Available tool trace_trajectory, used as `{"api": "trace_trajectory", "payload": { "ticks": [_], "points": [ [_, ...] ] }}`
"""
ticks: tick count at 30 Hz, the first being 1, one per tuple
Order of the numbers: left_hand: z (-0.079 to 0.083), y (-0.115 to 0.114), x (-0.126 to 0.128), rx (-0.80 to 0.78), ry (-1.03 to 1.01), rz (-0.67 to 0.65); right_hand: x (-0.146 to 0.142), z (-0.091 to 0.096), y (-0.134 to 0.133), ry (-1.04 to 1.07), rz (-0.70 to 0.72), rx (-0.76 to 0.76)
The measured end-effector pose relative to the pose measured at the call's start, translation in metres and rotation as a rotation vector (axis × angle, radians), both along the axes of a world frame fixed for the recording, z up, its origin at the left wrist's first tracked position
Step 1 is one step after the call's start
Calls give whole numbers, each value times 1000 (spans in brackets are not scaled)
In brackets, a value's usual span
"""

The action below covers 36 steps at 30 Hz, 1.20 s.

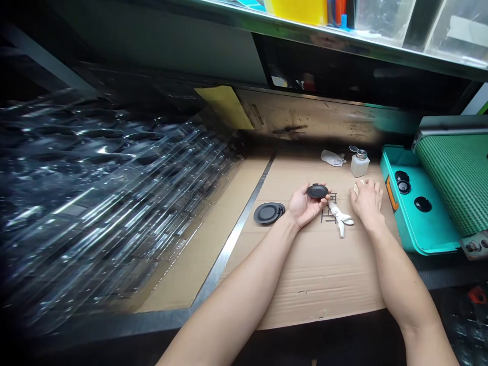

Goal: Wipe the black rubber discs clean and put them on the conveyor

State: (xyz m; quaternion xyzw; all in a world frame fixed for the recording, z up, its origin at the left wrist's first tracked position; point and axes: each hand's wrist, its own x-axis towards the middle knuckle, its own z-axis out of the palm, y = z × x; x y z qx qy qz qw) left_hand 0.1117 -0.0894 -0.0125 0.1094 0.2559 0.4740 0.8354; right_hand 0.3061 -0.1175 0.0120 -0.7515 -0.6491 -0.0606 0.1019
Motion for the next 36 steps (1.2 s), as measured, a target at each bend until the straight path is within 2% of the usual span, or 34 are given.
{"api": "trace_trajectory", "payload": {
  "ticks": [2,3,6,8,11,15,20,23,26,29,33,36],
  "points": [
    [0,1,-1,-29,-9,3,-8,1,-4,59,99,71],
    [-1,2,-1,-34,-9,10,-13,1,-6,109,172,59],
    [-3,4,-3,-27,-16,22,-28,0,-13,208,373,-116],
    [-5,4,-3,-18,-21,26,-34,-2,-15,184,428,-196],
    [-7,4,-4,-5,-13,25,-34,-5,-14,182,450,-213],
    [-7,2,-4,20,5,10,-28,-7,-8,341,440,-60],
    [-8,1,-1,46,33,3,-19,-1,-6,507,387,141],
    [-8,0,2,65,32,-3,-9,9,0,513,275,229],
    [-9,0,5,62,26,-21,6,26,20,485,77,294],
    [-9,1,6,63,13,-33,24,49,52,410,-46,303],
    [-9,1,7,76,-6,-41,45,76,95,295,-15,209],
    [-10,3,8,78,-16,-43,52,85,112,291,19,121]
  ]
}}
